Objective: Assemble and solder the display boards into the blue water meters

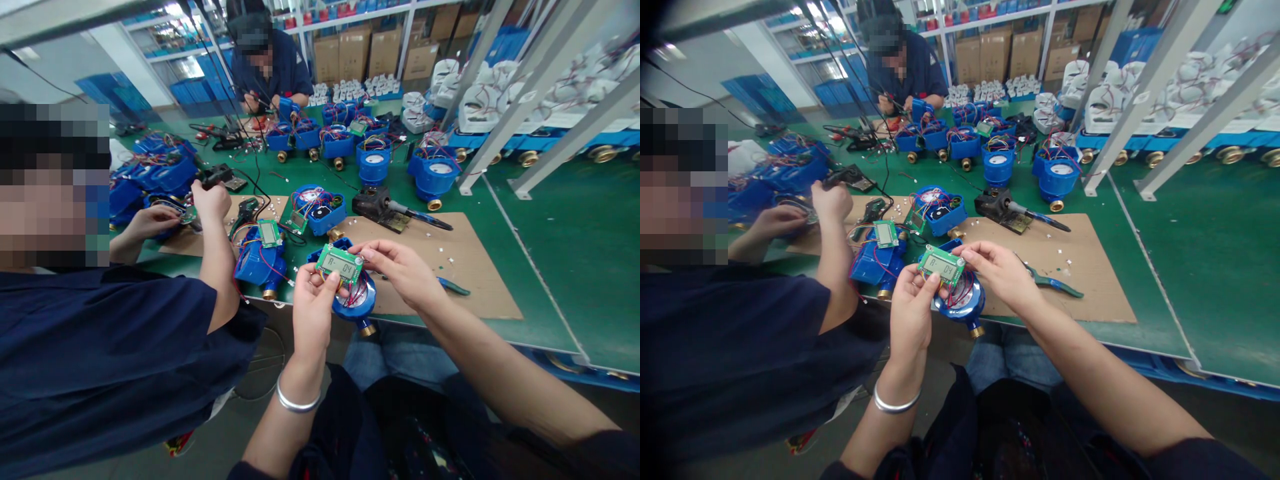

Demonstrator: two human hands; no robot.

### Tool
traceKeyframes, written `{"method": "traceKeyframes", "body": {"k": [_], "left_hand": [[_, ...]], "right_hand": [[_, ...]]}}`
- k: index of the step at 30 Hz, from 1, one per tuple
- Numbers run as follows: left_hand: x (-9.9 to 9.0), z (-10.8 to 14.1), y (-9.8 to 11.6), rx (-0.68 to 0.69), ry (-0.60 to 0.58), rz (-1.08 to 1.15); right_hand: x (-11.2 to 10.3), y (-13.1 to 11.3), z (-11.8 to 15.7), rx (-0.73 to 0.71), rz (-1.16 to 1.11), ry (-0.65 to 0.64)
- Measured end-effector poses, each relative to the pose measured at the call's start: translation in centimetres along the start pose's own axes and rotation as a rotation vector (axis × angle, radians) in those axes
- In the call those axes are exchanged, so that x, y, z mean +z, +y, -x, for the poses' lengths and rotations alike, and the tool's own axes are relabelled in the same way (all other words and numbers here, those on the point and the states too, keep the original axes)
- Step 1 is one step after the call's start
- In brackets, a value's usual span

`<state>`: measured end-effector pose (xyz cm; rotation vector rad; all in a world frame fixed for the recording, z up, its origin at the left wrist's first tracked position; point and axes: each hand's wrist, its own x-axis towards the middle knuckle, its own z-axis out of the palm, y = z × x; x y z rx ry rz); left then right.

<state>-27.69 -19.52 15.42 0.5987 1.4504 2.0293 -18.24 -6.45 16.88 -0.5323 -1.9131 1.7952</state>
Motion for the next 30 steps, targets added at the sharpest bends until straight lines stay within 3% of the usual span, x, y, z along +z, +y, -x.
{"method": "traceKeyframes", "body": {"k": [22, 30], "left_hand": [[-0.24, -0.17, -0.19, 0.002, -0.014, 0.024], [-0.20, -0.08, -0.16, 0.013, -0.017, 0.001]], "right_hand": [[-0.22, -0.13, -0.33, -0.036, 0.129, -0.002], [0.01, -0.61, -0.21, -0.231, 0.318, 0.033]]}}
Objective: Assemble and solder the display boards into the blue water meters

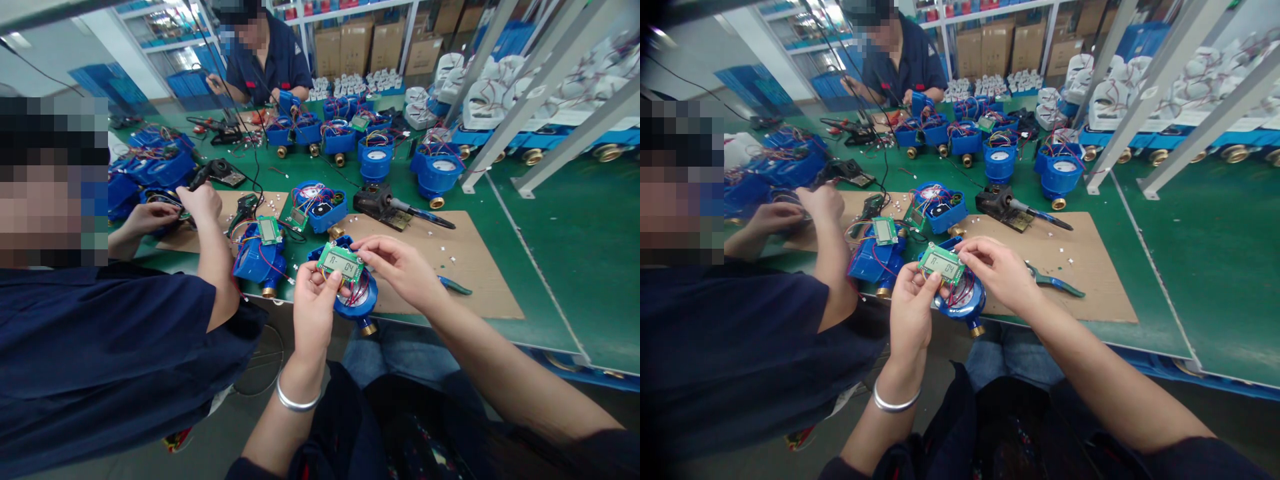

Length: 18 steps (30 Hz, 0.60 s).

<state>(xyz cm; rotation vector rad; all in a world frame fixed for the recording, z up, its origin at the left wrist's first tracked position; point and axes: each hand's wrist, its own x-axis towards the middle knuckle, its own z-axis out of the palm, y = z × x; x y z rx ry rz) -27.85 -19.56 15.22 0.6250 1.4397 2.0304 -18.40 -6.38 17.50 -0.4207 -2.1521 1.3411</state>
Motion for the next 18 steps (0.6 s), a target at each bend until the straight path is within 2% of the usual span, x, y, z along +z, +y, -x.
{"method": "traceKeyframes", "body": {"k": [4, 7, 18], "left_hand": [[0.05, 0.00, 0.06, -0.010, 0.000, 0.002], [0.09, 0.00, 0.09, -0.012, 0.000, 0.008], [0.15, 0.03, 0.11, -0.019, 0.000, 0.006]], "right_hand": [[0.10, 0.01, -0.05, -0.142, 0.111, -0.018], [0.31, 0.16, -0.10, -0.161, 0.130, -0.019], [0.58, 0.31, -0.15, 0.058, -0.089, -0.043]]}}
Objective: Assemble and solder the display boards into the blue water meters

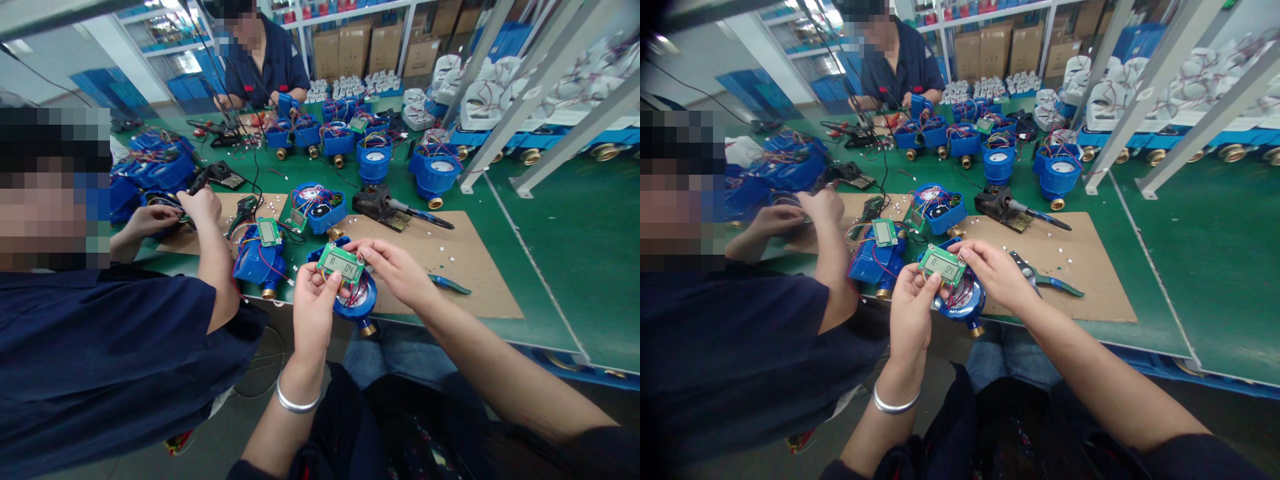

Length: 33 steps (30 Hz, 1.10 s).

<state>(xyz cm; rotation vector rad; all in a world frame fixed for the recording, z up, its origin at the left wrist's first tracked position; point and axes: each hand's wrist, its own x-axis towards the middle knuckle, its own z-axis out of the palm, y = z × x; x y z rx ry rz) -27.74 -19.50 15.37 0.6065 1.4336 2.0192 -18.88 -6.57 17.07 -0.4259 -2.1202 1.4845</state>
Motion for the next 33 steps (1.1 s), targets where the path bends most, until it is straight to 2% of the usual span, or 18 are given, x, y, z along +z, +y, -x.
{"method": "traceKeyframes", "body": {"k": [11, 20, 23, 29, 33], "left_hand": [[-0.12, -0.02, -0.01, 0.006, -0.009, -0.011], [-0.11, 0.03, 0.06, -0.005, 0.000, -0.031], [-0.12, 0.00, 0.08, -0.009, 0.006, -0.038], [-0.21, -0.03, -0.03, -0.010, 0.003, -0.035], [-0.22, 0.02, -0.14, -0.003, 0.003, -0.026]], "right_hand": [[0.10, 0.63, 0.01, 0.062, -0.052, 0.018], [0.14, 0.74, 0.16, 0.051, 0.003, 0.045], [0.19, 0.63, 0.18, -0.004, 0.059, 0.059], [0.41, 0.54, 0.34, -0.214, 0.225, 0.128], [0.59, 0.63, 0.47, -0.255, 0.261, 0.108]]}}
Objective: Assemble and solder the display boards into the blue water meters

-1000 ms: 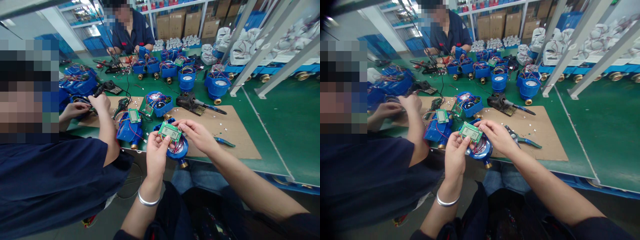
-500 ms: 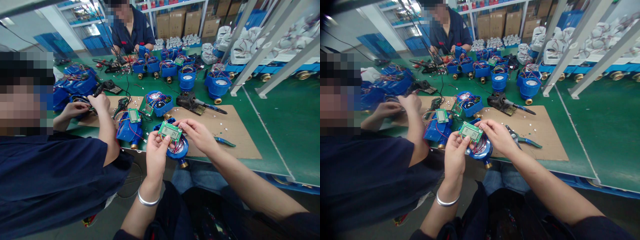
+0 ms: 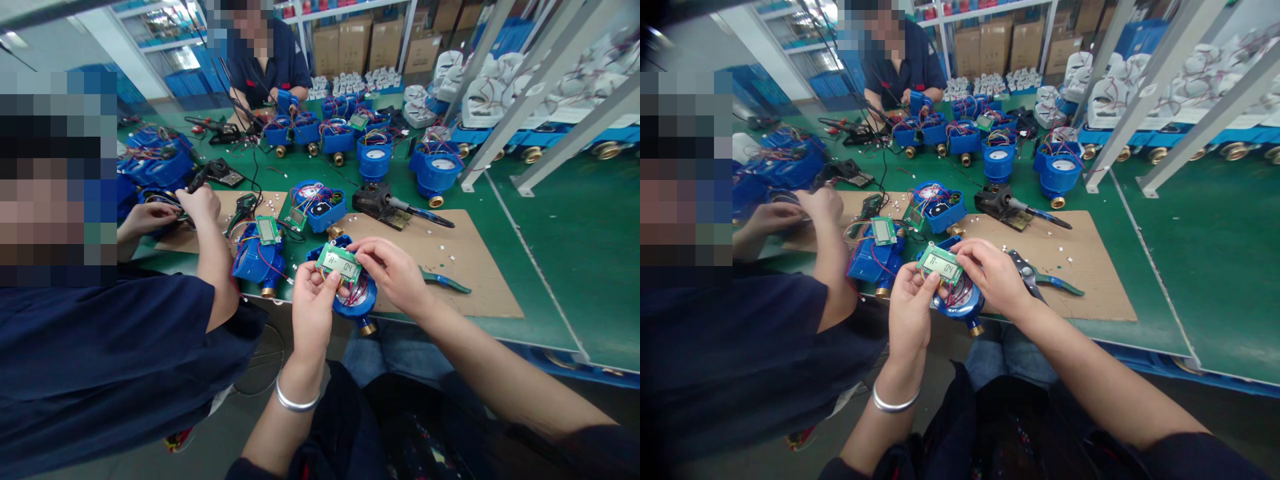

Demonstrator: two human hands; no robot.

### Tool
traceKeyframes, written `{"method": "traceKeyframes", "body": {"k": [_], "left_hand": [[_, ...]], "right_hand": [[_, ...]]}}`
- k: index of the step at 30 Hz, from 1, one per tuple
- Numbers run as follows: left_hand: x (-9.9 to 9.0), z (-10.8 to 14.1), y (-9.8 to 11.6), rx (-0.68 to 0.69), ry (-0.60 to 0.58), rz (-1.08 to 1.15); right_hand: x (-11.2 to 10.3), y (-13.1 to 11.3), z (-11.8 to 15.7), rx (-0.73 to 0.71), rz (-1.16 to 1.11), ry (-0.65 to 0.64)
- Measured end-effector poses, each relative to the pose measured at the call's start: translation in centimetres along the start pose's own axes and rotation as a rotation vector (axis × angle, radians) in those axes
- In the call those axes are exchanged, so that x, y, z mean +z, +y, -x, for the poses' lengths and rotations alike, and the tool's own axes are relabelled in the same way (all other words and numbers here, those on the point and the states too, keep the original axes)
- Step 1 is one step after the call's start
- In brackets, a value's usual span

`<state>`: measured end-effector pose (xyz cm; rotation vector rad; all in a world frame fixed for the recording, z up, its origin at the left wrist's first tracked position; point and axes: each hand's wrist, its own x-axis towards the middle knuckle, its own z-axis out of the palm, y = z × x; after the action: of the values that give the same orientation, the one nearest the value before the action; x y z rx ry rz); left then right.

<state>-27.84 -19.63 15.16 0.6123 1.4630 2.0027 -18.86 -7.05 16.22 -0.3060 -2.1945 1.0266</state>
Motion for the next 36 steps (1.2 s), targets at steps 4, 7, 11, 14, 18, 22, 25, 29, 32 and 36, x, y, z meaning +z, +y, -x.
{"method": "traceKeyframes", "body": {"k": [4, 7, 11, 14, 18, 22, 25, 29, 32, 36], "left_hand": [[0.0, 0.1, -0.1, 0.022, 0.000, 0.014], [0.0, 0.2, -0.2, 0.027, 0.010, 0.017], [-0.1, 0.1, -0.3, 0.027, 0.013, 0.036], [-0.1, 0.1, -0.2, 0.018, 0.014, 0.044], [-0.1, 0.0, -0.1, 0.004, 0.008, 0.040], [-0.1, 0.0, -0.1, 0.005, -0.005, 0.041], [-0.2, 0.0, -0.1, 0.006, -0.004, 0.042], [-0.2, -0.1, -0.1, 0.008, 0.007, 0.035], [-0.2, -0.2, -0.2, 0.010, 0.013, 0.032], [-0.2, -0.2, -0.2, 0.021, 0.023, 0.026]], "right_hand": [[0.3, 0.2, 0.1, 0.027, 0.061, -0.006], [0.5, 0.3, 0.2, 0.053, 0.065, -0.002], [0.8, 0.5, 0.5, 0.128, 0.027, 0.023], [0.8, 0.6, 0.5, 0.207, -0.010, 0.013], [0.4, 0.3, 0.4, 0.215, -0.028, -0.028], [-0.3, -0.1, 0.1, 0.210, -0.135, -0.150], [-0.7, -0.1, -0.1, 0.136, -0.049, -0.173], [-0.9, 0.0, 0.1, -0.047, 0.239, -0.113], [-1.0, -0.1, 0.4, -0.111, 0.326, -0.105], [-1.2, -0.3, 0.4, -0.150, 0.304, -0.118]]}}
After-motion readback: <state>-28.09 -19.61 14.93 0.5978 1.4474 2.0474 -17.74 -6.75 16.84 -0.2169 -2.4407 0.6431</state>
